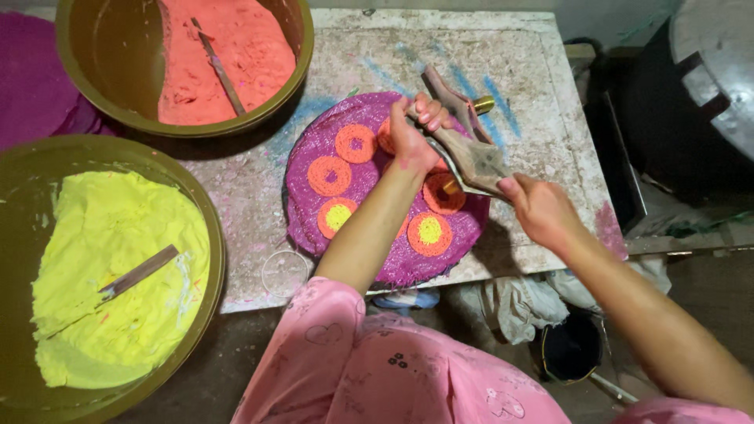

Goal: The person uses a manual dough press to form yellow dough into ring shapes on a purple glittery mat. They repeatedly load the press with yellow dough, press it, and place the resulting rings onto the mat, arranging them in rows.

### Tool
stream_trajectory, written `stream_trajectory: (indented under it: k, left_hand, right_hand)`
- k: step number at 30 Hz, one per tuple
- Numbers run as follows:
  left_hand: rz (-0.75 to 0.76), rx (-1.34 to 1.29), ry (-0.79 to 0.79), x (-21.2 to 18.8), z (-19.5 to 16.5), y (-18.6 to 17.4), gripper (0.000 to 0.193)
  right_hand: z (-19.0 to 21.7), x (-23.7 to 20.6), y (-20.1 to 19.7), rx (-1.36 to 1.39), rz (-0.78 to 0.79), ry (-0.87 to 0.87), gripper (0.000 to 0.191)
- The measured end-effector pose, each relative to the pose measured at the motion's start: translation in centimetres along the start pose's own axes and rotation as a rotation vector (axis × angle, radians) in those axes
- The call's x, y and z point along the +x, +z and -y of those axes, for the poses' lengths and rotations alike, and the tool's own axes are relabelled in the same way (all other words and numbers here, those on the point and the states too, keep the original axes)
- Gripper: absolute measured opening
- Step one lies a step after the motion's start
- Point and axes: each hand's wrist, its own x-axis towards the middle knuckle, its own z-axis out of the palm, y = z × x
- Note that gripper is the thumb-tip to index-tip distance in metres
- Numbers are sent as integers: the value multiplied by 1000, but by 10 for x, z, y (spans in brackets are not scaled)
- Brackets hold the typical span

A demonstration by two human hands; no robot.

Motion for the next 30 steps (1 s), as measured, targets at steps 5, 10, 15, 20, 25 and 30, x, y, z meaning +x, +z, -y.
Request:
stream_trajectory:
  k: [5,10,15,20,25,30]
  left_hand:
    - [-60,53,-3,4,-2,-6,37]
    - [-199,48,48,6,9,2,38]
    - [-160,97,-51,6,0,28,42]
    - [-342,854,-486,-31,-2,13,77]
    - [-266,1183,-684,-50,3,-41,100]
    - [86,2079,-170,-75,0,-53,78]
  right_hand:
    - [3,2,13,18,-3,-29,57]
    - [-5,6,3,-88,51,90,54]
    - [-9,8,8,27,-46,-15,57]
    - [-26,-2,18,222,-83,-113,62]
    - [-43,-5,35,337,-154,-48,63]
    - [-59,-6,42,375,-312,-40,64]
